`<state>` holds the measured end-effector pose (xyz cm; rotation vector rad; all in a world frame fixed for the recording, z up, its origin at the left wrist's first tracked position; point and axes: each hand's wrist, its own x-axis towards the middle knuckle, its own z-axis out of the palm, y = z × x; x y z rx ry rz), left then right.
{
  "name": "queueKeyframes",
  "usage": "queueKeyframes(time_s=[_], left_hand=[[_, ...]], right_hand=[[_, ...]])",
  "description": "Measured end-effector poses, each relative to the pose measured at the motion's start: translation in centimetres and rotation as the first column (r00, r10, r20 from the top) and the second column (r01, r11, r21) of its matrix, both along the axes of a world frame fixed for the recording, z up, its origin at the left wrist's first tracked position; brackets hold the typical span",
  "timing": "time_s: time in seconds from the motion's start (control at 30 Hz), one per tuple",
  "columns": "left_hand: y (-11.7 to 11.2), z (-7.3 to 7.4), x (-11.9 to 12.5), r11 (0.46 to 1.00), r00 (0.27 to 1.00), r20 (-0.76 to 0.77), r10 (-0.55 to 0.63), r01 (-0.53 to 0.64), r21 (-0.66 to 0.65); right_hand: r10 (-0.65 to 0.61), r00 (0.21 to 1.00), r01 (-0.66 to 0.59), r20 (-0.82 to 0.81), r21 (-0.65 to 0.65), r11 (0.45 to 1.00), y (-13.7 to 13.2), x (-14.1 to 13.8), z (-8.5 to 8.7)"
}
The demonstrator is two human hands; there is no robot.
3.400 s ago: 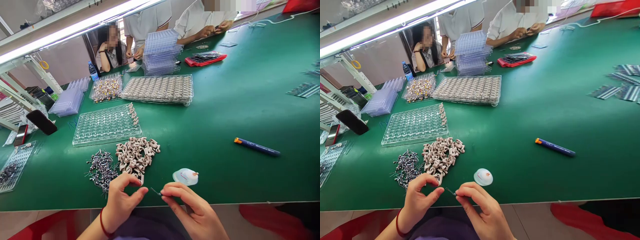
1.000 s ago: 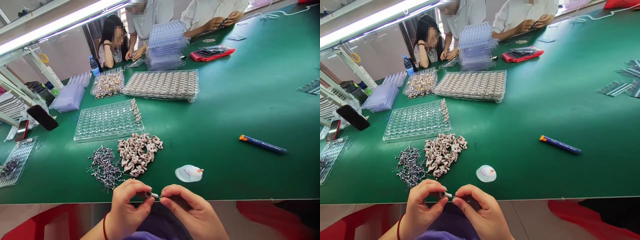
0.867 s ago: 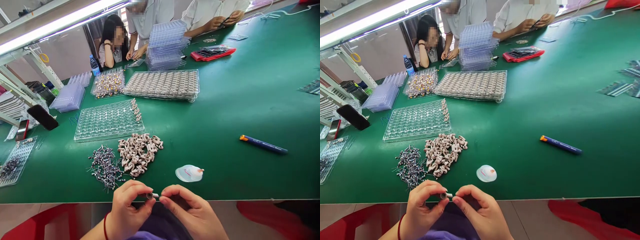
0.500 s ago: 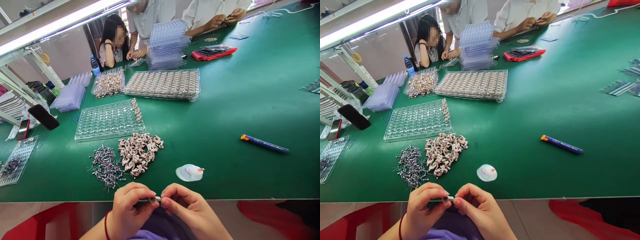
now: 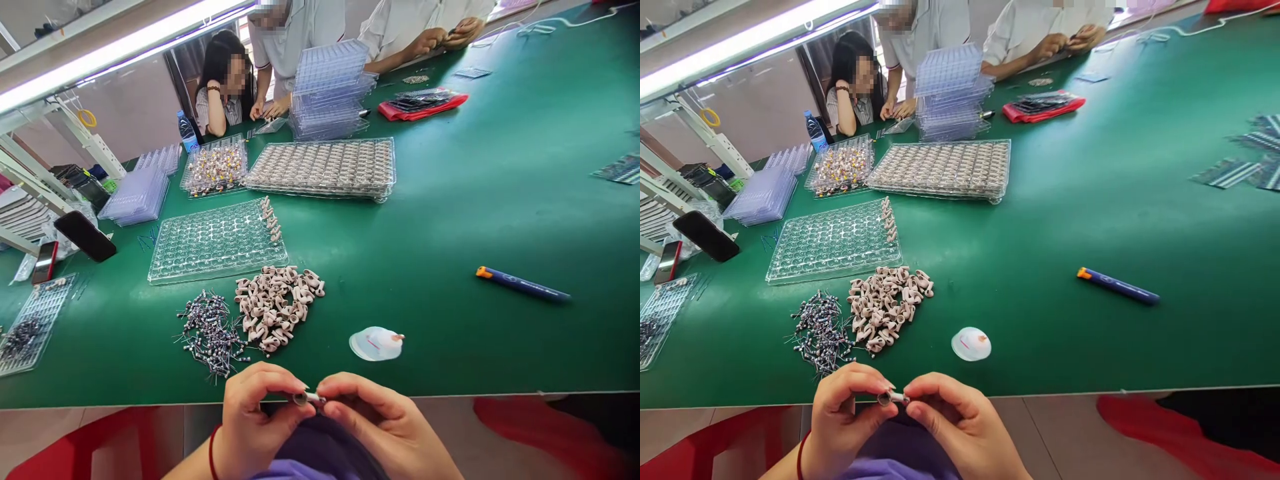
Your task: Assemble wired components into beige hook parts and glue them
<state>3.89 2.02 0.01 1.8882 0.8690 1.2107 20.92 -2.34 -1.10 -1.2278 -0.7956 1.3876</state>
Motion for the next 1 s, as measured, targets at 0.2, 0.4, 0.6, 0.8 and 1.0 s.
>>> queueKeyframes(time_s=[0.2,0.4,0.6,0.8,1.0], left_hand=[[-0.25,-0.20,0.16,0.999,0.996,0.085,-0.035,0.037,-0.020],[-0.43,-0.09,0.45,0.999,0.990,0.135,-0.036,0.039,-0.024],[-0.30,-0.53,0.46,0.993,0.978,0.207,0.000,0.025,-0.117],[-0.53,-0.63,0.57,0.990,0.971,0.237,-0.002,0.035,-0.137],[-0.64,-0.98,0.58,0.991,0.972,0.233,0.002,0.029,-0.129]], right_hand=[[-0.039,0.966,-0.042,0.257,0.302,0.952,0.15,0.37,-0.68],[-0.196,0.883,-0.088,0.426,0.560,0.824,0.31,0.32,-0.62],[-0.246,0.841,-0.142,0.483,0.634,0.760,0.30,0.27,-0.43],[-0.256,0.827,-0.153,0.500,0.638,0.755,0.33,0.12,-0.38],[-0.216,0.849,-0.145,0.482,0.605,0.783,0.57,0.41,-0.13]])
